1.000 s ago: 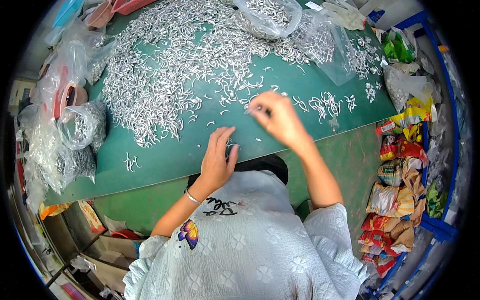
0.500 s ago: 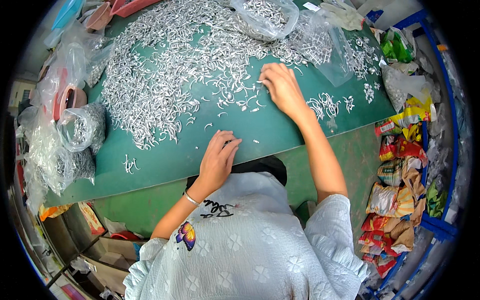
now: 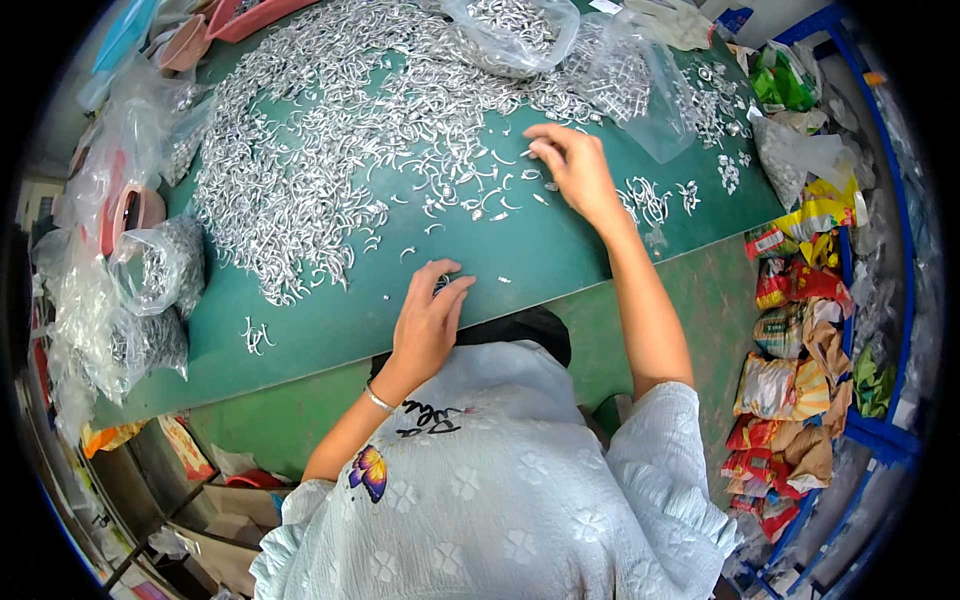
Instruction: The person sorts through a large pile of small, curved metal components on a green workbench by hand, picking up individual pieces and placing them into separate plastic bags or containers.
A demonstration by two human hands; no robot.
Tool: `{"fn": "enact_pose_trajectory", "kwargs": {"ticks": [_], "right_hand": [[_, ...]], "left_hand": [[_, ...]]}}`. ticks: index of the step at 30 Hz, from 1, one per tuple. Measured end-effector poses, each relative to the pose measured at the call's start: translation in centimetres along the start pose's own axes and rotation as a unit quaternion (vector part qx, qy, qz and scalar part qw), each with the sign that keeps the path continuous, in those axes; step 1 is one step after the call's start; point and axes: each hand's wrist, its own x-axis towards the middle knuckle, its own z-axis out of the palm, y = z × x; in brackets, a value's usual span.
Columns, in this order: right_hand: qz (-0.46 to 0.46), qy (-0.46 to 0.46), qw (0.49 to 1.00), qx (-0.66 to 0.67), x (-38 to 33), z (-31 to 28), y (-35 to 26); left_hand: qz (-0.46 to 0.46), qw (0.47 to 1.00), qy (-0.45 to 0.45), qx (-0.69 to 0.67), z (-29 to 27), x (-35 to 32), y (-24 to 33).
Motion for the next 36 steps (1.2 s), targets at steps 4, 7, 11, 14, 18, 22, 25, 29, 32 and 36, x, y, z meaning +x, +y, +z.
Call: {"fn": "enact_pose_trajectory", "kwargs": {"ticks": [4, 7, 11, 14, 18, 22, 25, 29, 32, 36], "right_hand": [[0.038, 0.052, 0.998, 0.018, -0.9, -3.8, 2.3], [0.056, 0.071, 0.996, -0.025, -3.1, -6.5, 2.8], [0.014, 0.037, 0.96, -0.276, -5.7, -6.8, 2.2], [-0.02, 0.06, 0.963, -0.26, -6.1, -6.2, 0.8], [-0.106, 0.021, 0.967, -0.23, -5.5, -1.7, -1.2], [-0.057, 0.035, 0.943, -0.326, -6.3, -1.9, 0.6], [-0.065, 0.055, 0.946, -0.314, -6.6, -2.8, 0.5], [-0.161, 0.039, 0.973, -0.159, -4.3, 0.3, -1.2], [-0.158, -0.006, 0.971, -0.179, -3.3, 2.7, -2.6], [-0.133, -0.035, 0.96, -0.243, -3.3, 3.1, -2.4]], "left_hand": [[0.015, 1.0, 0.003, 0.007, 0.2, 0.0, -0.2], [0.006, 1.0, 0.008, 0.002, 0.1, 0.0, 0.0], [-0.002, 1.0, 0.008, 0.001, 0.1, 0.0, 0.1], [-0.001, 1.0, 0.011, 0.002, 0.2, -0.1, 0.0], [0.0, 1.0, 0.014, -0.003, 0.3, -0.1, -0.1], [0.015, 1.0, 0.016, 0.009, 0.5, -0.4, -0.5], [0.018, 0.999, 0.02, 0.017, 0.4, -0.2, -0.2], [0.014, 0.999, 0.029, 0.0, 0.4, 0.0, -0.1], [0.004, 1.0, 0.022, 0.001, 0.2, 0.1, 0.2], [-0.005, 1.0, 0.018, 0.006, 0.3, 0.1, 0.0]]}}
